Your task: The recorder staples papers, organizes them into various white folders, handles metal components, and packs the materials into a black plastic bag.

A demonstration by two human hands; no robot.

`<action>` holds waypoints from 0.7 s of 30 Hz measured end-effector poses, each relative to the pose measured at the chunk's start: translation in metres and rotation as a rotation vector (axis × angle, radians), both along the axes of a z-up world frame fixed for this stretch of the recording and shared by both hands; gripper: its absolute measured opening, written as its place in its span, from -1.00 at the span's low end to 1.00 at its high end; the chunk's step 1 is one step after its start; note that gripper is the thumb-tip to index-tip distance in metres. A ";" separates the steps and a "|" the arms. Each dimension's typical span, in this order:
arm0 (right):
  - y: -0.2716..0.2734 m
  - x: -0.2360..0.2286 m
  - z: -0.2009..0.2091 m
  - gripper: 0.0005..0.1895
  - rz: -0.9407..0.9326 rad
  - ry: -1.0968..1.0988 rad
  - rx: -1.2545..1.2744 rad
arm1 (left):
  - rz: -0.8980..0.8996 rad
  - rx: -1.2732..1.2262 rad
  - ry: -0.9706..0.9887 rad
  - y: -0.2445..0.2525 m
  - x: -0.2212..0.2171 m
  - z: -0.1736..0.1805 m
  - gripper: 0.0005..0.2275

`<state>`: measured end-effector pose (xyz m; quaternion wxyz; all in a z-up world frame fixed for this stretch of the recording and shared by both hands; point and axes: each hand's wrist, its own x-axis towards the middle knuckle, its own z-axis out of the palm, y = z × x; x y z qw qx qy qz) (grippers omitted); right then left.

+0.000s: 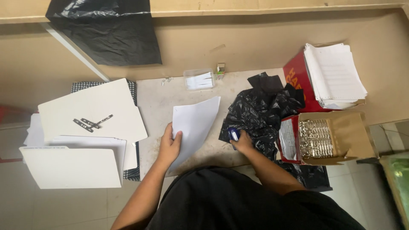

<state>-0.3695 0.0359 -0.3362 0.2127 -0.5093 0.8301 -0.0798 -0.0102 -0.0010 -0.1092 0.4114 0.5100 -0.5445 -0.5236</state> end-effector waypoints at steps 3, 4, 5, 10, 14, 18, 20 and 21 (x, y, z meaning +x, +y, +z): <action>0.010 -0.016 -0.050 0.01 0.025 -0.246 0.118 | 0.005 -0.072 -0.011 -0.003 0.001 0.001 -0.64; 0.010 -0.015 -0.044 0.01 0.029 -0.246 0.118 | 0.010 -0.072 -0.011 -0.004 0.000 0.007 -0.64; 0.010 -0.014 -0.037 -0.12 0.059 -0.236 0.066 | 0.022 -0.006 -0.051 -0.005 -0.001 0.012 -0.61; 0.002 0.001 0.006 -0.46 0.050 -0.295 0.060 | 0.036 0.082 -0.044 -0.006 -0.003 0.027 -0.51; -0.015 -0.001 0.010 -0.63 -0.182 -0.416 -0.076 | -0.012 -0.136 -0.045 -0.008 0.001 0.029 -0.47; -0.047 0.000 0.069 -0.50 -0.381 -1.005 -0.395 | -0.042 0.060 -0.227 -0.009 -0.001 0.075 -0.42; -0.064 -0.001 0.114 -0.48 -0.356 -1.063 -0.452 | -0.066 0.064 -0.263 -0.011 -0.001 0.075 -0.40; -0.073 -0.002 0.137 -0.45 -0.329 -1.122 -0.512 | -0.089 0.065 -0.300 -0.012 -0.001 0.075 -0.38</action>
